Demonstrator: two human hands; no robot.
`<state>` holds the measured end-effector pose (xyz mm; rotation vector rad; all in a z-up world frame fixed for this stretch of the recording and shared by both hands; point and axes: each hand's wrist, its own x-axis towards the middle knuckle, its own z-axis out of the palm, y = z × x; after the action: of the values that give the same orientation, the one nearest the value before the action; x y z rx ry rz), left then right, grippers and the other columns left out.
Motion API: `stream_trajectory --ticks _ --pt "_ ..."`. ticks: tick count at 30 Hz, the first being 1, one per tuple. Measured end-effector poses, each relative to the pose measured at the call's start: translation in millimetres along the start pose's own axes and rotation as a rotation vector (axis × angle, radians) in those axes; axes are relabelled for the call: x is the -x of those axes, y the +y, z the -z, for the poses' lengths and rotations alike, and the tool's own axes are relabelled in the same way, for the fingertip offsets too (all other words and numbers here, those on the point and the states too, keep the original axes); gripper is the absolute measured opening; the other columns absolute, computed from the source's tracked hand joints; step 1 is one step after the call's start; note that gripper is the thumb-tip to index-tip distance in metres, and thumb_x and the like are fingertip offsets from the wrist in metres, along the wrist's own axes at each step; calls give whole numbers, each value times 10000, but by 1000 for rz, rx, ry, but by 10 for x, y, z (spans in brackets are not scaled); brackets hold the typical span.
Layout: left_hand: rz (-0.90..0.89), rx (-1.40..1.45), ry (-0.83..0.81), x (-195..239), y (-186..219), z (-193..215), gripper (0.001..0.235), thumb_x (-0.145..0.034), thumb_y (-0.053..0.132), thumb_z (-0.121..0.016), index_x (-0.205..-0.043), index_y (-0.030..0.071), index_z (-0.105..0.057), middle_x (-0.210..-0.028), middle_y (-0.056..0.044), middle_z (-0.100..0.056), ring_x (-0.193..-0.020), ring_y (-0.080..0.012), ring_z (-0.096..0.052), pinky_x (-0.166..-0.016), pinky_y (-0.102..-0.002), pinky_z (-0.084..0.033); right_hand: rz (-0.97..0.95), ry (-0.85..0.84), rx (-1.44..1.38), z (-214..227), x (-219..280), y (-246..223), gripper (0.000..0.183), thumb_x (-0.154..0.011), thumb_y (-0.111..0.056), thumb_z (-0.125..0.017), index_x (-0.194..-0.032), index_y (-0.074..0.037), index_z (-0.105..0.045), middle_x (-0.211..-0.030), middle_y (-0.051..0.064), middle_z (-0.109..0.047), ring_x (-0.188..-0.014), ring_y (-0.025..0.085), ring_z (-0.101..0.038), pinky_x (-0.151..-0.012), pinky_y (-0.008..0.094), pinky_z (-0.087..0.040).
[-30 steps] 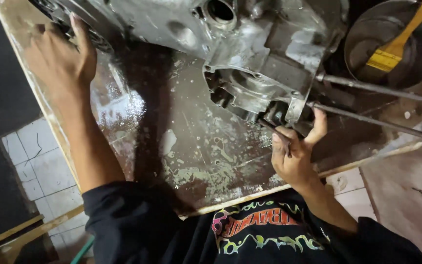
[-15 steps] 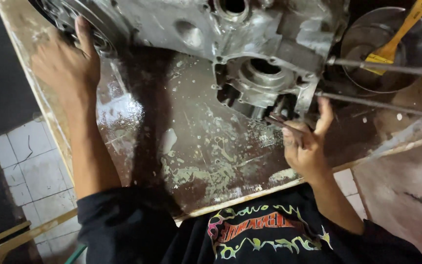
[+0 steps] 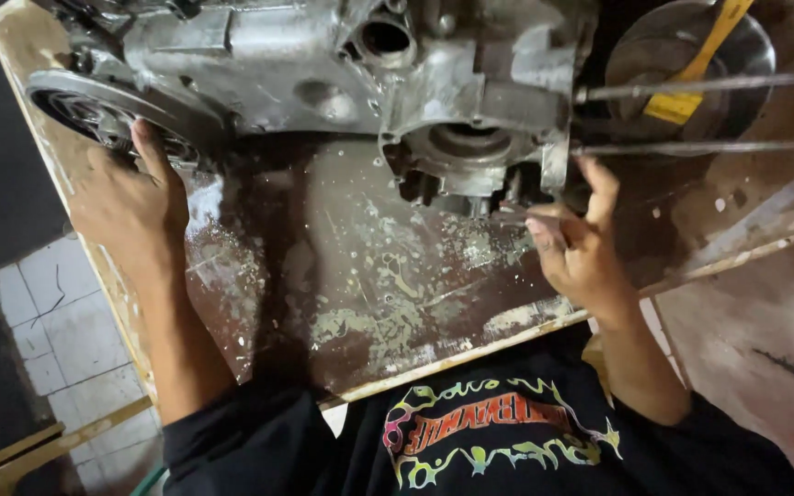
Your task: Cleaning and preparing a motorcycle engine crankcase using a brush and cloth.
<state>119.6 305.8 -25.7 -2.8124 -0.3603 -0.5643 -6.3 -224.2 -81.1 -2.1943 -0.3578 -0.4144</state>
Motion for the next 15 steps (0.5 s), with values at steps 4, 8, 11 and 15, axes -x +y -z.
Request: stream_trajectory --ticks 4,8,11,15 --pt "-2 -15 -107 47 44 235 873 -1186 687 -264 -1001 -57 -682 -660 -183 -579 -600 -273 -543 -535 -406 -417 35 47 -47 10 -30 -47 241 -1055 -249 -663 -1029 -19 -732 -1564 311 -310 -1493 423 -391 -1289 488 -308" --pt "120 130 -267 -11 283 671 964 -1096 725 -225 -1233 -144 -617 -794 -337 -626 -754 -388 -639 -656 -478 -501 -8 99 -101 110 0 -408 336 -1051 -235 -681 -1151 85 -699 -1590 318 -383 -1514 401 -437 -1286 511 -359" --pt "-2 77 -151 -9 51 408 944 -1204 670 -221 -1202 -170 -650 -1005 -364 -667 -871 -430 -646 -861 -548 -469 90 401 107 37 154 -548 312 -989 -183 -699 -1109 105 -688 -1341 181 -548 -1237 290 -630 -1016 425 -588" --pt "-63 -125 133 -31 -69 557 791 -1129 649 -305 -1266 -51 -648 -1052 -296 -683 -1037 -418 -650 -958 -542 -401 9 479 113 -107 290 -604 218 -1026 -44 -720 -1182 103 -681 -1094 195 -691 -835 188 -735 -677 265 -603"
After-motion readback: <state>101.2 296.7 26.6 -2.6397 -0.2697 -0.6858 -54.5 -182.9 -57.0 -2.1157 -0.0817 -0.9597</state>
